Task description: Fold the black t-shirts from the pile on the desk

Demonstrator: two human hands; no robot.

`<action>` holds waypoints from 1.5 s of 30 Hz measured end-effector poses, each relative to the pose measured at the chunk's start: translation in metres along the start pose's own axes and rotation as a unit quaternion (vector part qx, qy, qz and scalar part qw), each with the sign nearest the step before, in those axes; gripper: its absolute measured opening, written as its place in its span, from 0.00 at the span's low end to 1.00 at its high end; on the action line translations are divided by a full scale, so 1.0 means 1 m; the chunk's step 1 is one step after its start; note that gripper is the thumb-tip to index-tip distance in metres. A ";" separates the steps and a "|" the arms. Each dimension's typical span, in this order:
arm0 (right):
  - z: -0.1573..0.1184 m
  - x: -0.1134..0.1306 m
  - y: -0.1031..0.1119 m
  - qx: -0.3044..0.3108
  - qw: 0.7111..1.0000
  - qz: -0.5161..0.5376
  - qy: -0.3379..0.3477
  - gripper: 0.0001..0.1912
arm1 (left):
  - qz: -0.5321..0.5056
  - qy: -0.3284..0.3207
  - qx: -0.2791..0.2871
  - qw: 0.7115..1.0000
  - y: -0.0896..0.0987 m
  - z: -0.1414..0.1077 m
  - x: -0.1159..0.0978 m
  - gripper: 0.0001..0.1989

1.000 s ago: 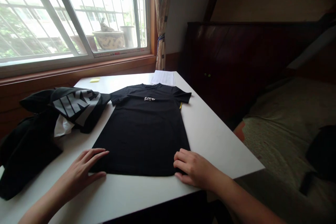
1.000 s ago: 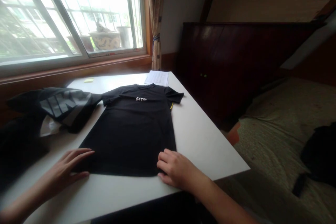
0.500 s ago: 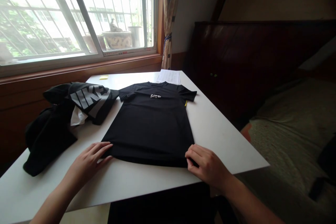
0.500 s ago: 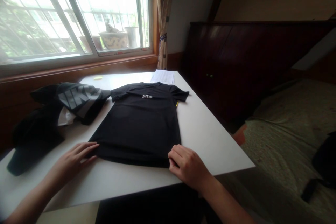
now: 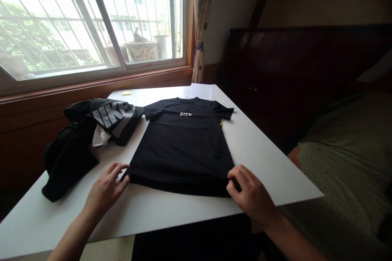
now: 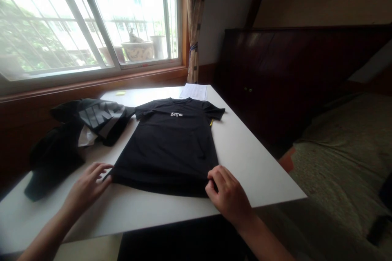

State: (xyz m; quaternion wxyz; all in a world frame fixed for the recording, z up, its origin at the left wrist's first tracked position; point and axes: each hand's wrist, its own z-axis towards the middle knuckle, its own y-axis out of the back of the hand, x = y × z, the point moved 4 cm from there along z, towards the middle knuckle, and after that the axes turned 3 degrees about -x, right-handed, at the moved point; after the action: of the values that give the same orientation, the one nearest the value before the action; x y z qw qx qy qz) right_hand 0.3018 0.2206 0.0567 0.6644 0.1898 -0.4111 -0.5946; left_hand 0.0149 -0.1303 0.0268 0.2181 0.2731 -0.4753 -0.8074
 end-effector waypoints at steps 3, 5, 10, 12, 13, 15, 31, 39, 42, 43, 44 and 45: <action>0.000 0.004 0.002 -0.032 0.999 0.000 -0.002 0.08 | -0.005 0.050 0.020 0.999 0.000 0.001 -0.007 0.11; -0.001 0.004 0.000 -0.040 0.999 0.004 -0.002 0.07 | 0.002 0.043 0.037 0.998 -0.003 0.001 -0.012 0.11; -0.010 -0.003 -0.010 -0.002 1.000 -0.025 0.017 0.09 | -0.017 0.029 0.024 0.999 -0.007 -0.007 -0.010 0.11; -0.015 -0.007 -0.016 0.038 0.998 -0.054 0.024 0.12 | -0.043 0.028 0.009 0.999 -0.004 -0.010 -0.008 0.08; -0.017 -0.009 -0.020 0.057 0.996 -0.070 0.026 0.15 | -0.058 0.028 -0.001 0.998 -0.003 -0.012 -0.008 0.08; -0.020 -0.011 -0.024 0.078 0.992 -0.097 0.028 0.19 | -0.082 0.034 -0.017 0.996 -0.002 -0.014 -0.009 0.08; -0.017 -0.037 0.012 -0.068 0.989 -0.133 -0.005 0.09 | -0.030 0.035 -0.061 0.997 0.000 -0.020 -0.013 0.08; -0.031 -0.042 0.008 -0.052 0.992 -0.112 0.006 0.13 | -0.027 -0.003 -0.018 0.999 -0.001 -0.021 -0.019 0.11; -0.031 -0.039 0.018 -0.072 0.992 -0.105 0.011 0.12 | -0.017 -0.024 -0.015 0.999 -0.001 -0.022 -0.015 0.10; -0.031 -0.038 0.023 -0.089 0.990 -0.106 0.010 0.11 | -0.017 -0.027 -0.014 0.999 -0.001 -0.022 -0.014 0.09; -0.031 -0.037 0.026 -0.104 0.989 -0.107 0.008 0.11 | -0.018 -0.027 -0.011 0.999 -0.001 -0.022 -0.012 0.09; -0.032 -0.035 0.027 -0.113 0.988 -0.106 0.005 0.11 | -0.022 -0.026 -0.008 0.999 -0.002 -0.023 -0.011 0.09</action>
State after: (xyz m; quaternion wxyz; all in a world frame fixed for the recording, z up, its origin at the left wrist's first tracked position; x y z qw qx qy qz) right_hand 0.3451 0.2526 0.0469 0.6165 0.1589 -0.3158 -0.7035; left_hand 0.0377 -0.1374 0.0187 0.1902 0.2602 -0.4683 -0.8227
